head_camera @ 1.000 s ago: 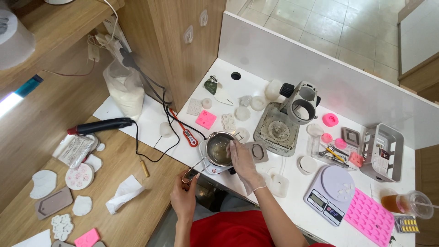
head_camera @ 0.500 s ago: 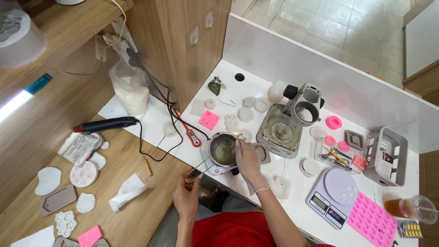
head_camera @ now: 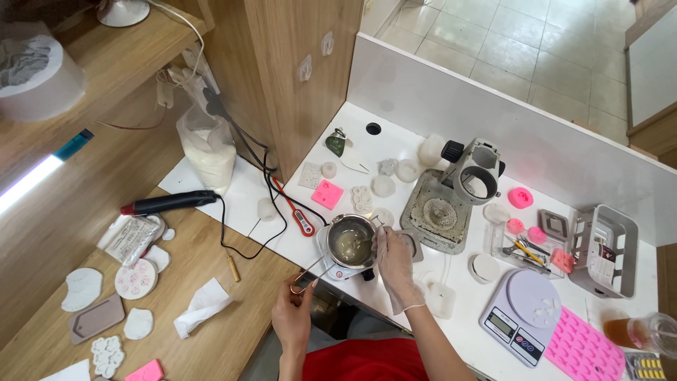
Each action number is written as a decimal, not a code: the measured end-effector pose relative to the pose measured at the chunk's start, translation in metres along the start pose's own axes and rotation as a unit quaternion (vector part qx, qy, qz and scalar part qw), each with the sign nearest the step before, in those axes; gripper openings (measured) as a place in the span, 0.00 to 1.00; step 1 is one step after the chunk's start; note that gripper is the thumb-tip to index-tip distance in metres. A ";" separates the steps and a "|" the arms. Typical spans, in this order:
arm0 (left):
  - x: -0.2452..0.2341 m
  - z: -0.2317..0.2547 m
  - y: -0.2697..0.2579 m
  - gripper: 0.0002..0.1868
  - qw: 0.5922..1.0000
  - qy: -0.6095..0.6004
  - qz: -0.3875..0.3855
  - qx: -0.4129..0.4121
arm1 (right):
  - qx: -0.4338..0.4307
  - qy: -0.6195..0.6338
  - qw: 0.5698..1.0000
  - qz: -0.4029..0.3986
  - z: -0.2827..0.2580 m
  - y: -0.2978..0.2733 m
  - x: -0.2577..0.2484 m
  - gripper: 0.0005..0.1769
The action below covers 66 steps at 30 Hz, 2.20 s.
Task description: Stirring and checking the temperature of melting wax in a pot on a heating element.
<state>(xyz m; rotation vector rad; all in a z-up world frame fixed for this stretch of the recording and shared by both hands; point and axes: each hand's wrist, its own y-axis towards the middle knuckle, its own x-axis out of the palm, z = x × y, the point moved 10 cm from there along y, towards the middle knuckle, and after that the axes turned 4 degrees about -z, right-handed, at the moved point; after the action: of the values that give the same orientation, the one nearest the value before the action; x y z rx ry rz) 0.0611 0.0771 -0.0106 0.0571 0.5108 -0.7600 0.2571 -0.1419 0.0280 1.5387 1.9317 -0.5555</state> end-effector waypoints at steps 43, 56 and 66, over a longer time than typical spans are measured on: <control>0.006 -0.018 0.003 0.21 0.998 0.011 -0.013 -0.064 | -0.002 0.017 0.997 0.076 0.012 -0.005 -0.025 0.24; 0.018 -0.042 0.010 0.21 0.999 -0.002 0.009 -0.046 | 0.034 -0.008 0.999 -0.036 -0.004 -0.001 0.003 0.24; 0.022 -0.051 0.014 0.21 1.000 0.002 0.027 -0.014 | 0.024 -0.081 0.995 -0.045 0.018 0.006 0.022 0.32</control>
<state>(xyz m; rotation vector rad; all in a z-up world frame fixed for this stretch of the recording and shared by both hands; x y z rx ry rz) 0.0629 0.0844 -0.0672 0.0469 0.5214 -0.6992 0.2632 -0.1362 0.0006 1.3953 1.8830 -0.7458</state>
